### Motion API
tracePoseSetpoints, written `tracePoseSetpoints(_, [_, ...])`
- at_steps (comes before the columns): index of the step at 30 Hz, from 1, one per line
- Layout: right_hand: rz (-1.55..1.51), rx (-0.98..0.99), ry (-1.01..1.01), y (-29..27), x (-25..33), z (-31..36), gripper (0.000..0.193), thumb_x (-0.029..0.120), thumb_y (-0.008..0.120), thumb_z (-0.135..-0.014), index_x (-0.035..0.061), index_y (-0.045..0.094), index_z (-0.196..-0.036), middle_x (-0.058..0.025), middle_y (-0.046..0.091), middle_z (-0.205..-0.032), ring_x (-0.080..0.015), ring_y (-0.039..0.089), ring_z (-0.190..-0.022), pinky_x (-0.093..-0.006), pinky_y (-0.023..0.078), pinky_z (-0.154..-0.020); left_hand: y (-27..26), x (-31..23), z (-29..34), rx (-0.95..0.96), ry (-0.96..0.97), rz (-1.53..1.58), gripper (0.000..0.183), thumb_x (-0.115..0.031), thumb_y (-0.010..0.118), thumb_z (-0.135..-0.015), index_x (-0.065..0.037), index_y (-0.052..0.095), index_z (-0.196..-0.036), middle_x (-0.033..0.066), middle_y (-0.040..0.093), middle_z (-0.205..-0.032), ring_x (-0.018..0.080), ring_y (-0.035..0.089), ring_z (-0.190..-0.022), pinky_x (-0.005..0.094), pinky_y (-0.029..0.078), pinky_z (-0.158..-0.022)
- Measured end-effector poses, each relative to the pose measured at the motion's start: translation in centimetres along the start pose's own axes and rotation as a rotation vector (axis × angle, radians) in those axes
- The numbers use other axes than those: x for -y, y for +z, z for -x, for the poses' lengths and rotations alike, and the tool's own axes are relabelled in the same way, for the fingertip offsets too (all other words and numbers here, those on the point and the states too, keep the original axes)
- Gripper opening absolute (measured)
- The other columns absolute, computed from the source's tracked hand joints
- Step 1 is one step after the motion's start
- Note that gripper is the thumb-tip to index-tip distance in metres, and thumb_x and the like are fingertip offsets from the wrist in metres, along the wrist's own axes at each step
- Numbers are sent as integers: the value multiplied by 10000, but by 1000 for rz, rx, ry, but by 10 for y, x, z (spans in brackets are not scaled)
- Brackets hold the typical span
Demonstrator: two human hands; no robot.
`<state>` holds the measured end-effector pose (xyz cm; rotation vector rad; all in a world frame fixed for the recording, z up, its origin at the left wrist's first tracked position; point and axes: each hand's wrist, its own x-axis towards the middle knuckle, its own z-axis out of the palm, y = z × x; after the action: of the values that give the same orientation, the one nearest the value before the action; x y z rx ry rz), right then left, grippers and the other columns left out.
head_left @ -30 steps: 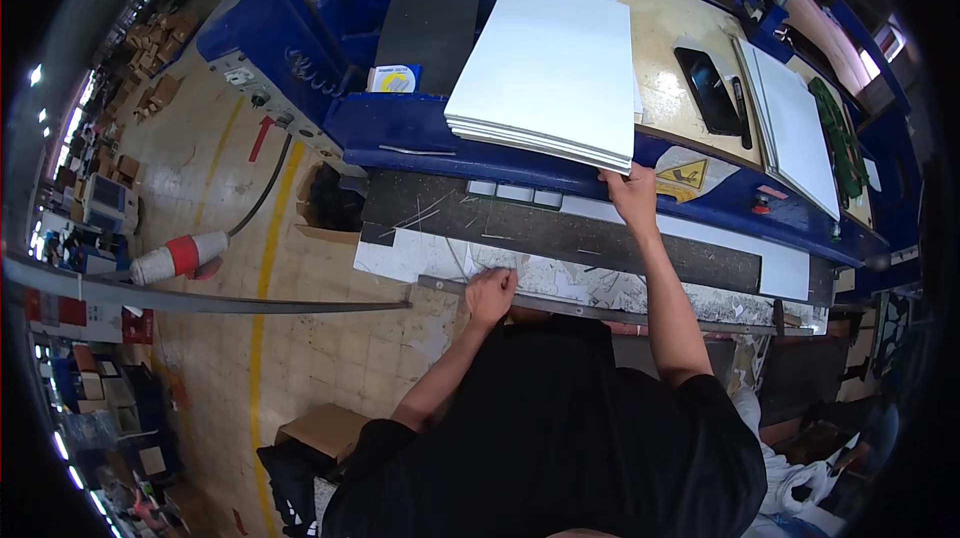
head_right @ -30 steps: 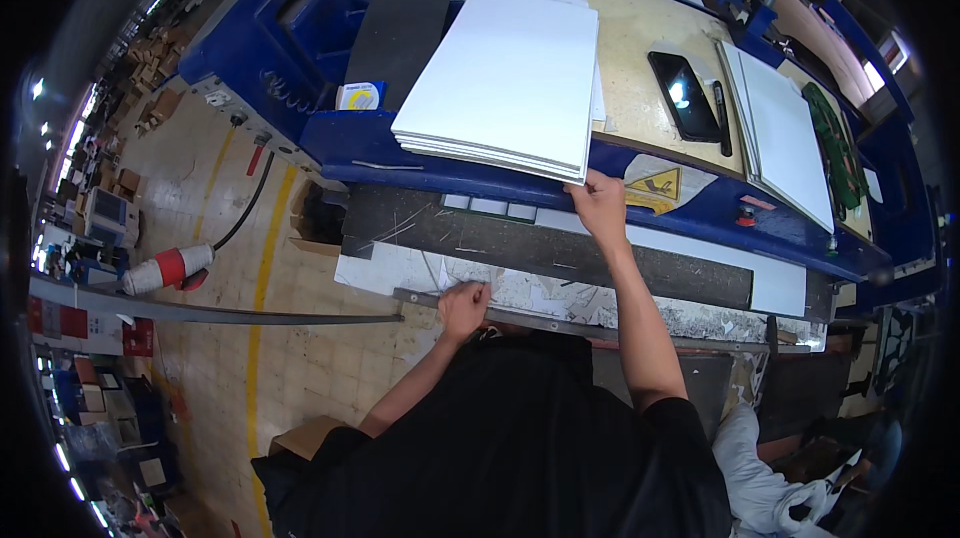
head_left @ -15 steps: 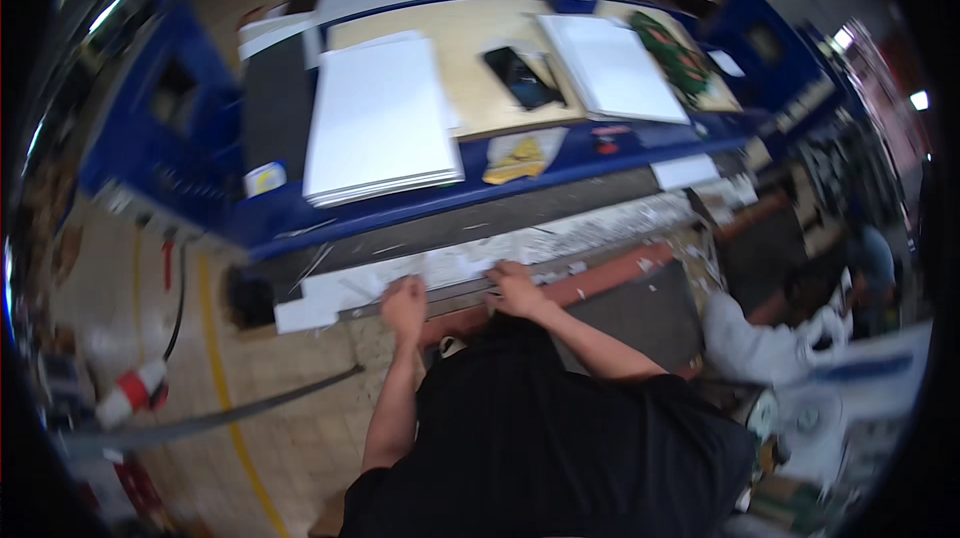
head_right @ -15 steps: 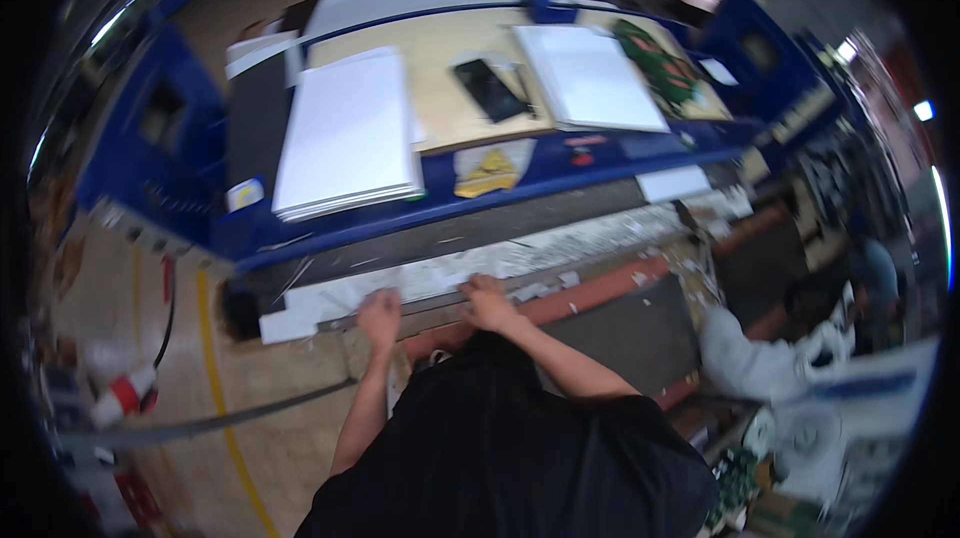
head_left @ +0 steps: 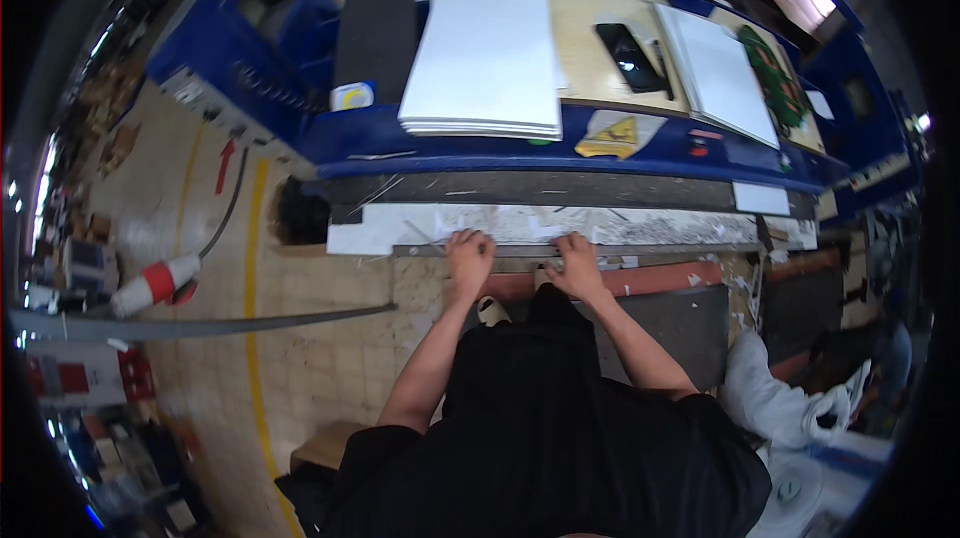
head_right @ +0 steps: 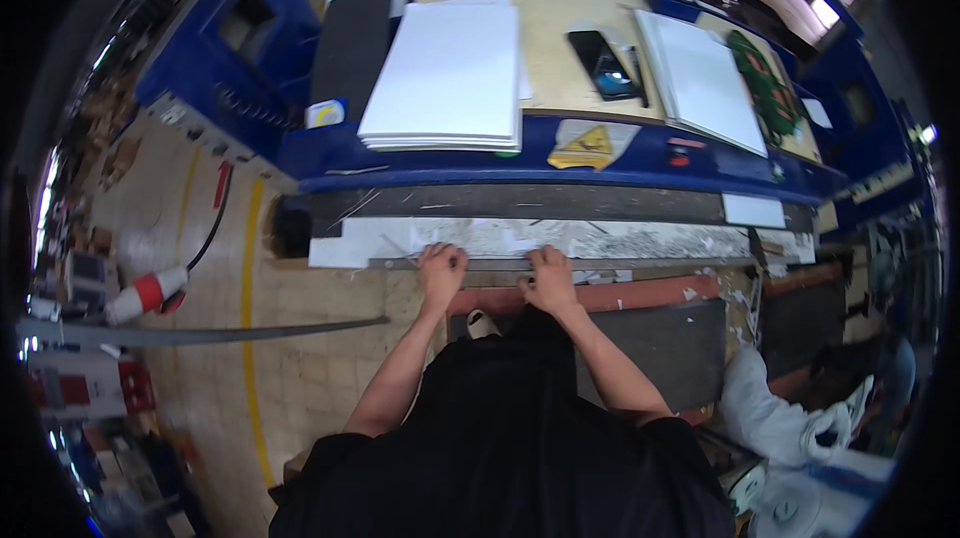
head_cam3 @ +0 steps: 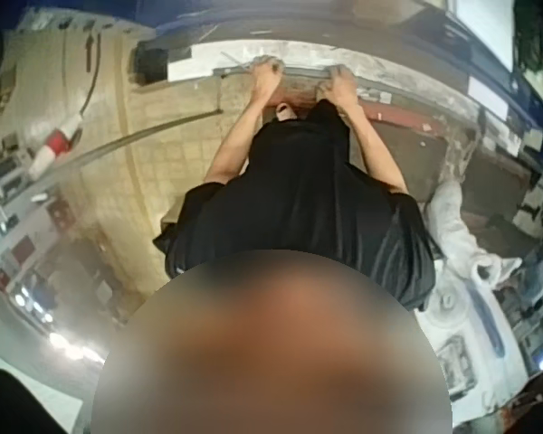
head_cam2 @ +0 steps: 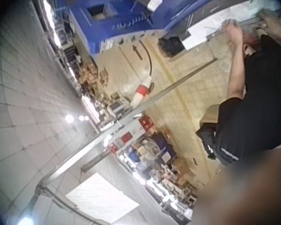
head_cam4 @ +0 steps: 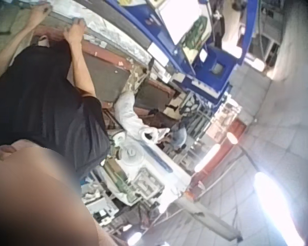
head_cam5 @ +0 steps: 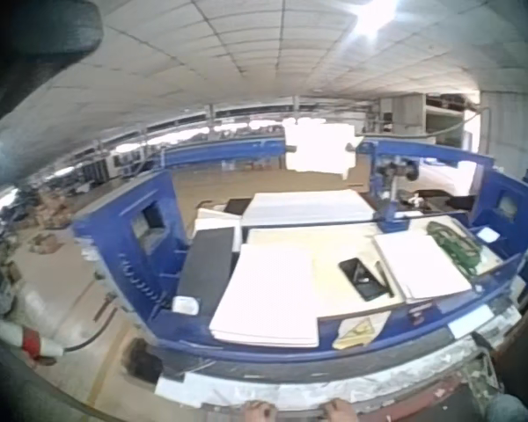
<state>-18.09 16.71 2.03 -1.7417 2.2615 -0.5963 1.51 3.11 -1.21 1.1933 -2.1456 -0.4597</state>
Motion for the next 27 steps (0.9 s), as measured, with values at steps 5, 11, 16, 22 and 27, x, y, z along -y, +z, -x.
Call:
tracePoseSetpoints(5, [-10, -6, -54, -10, 6, -2, 420, 249, 720, -731, 51, 595, -1079, -160, 521, -1024, -353, 496, -1050, -458, 388, -903, -11, -5, 3, 20, -45, 26, 180, -201, 641, -821, -77, 605, -694, 76, 603, -769, 304, 566, -855, 443, 418, -757])
tracePoseSetpoints(11, [-129, 174, -20, -16, 1, 2, 353, 250, 691, -772, 51, 605, -1050, -156, 552, -1014, -355, 525, -1042, -464, 418, -903, -31, -8, 8, 276, -163, 32, 210, -192, 641, -814, -51, 611, -662, 108, 630, -747, 335, 594, -832, 449, 441, -759])
tracePoseSetpoints(16, [-326, 580, 105, -23, -15, -17, 264, 305, 618, -897, 53, 672, -950, -140, 694, -880, -322, 671, -829, -395, 525, -759, -36, -5, -39, 458, -273, 107, 205, -234, 630, -865, -64, 648, -754, 144, 672, -762, 368, 660, -732, 502, 502, -669])
tracePoseSetpoints(22, [-352, 806, 76, -30, 0, -41, 302, 359, 591, -913, 67, 651, -960, -169, 688, -899, -349, 665, -867, -431, 516, -766, -16, -17, -124, 132, 54, -130, 287, -255, 666, -836, -56, 652, -1042, 129, 594, -1024, 338, 541, -993, 476, 429, -887])
tracePoseSetpoints(27, [-360, 812, 267, -37, 2, -59, 340, 371, 586, -928, 45, 667, -874, -151, 677, -759, -319, 673, -730, -408, 515, -674, -2, 12, -109, 171, 137, -217, 429, -311, 669, -848, -6, 595, -1141, 191, 512, -1155, 357, 494, -1071, 469, 400, -937])
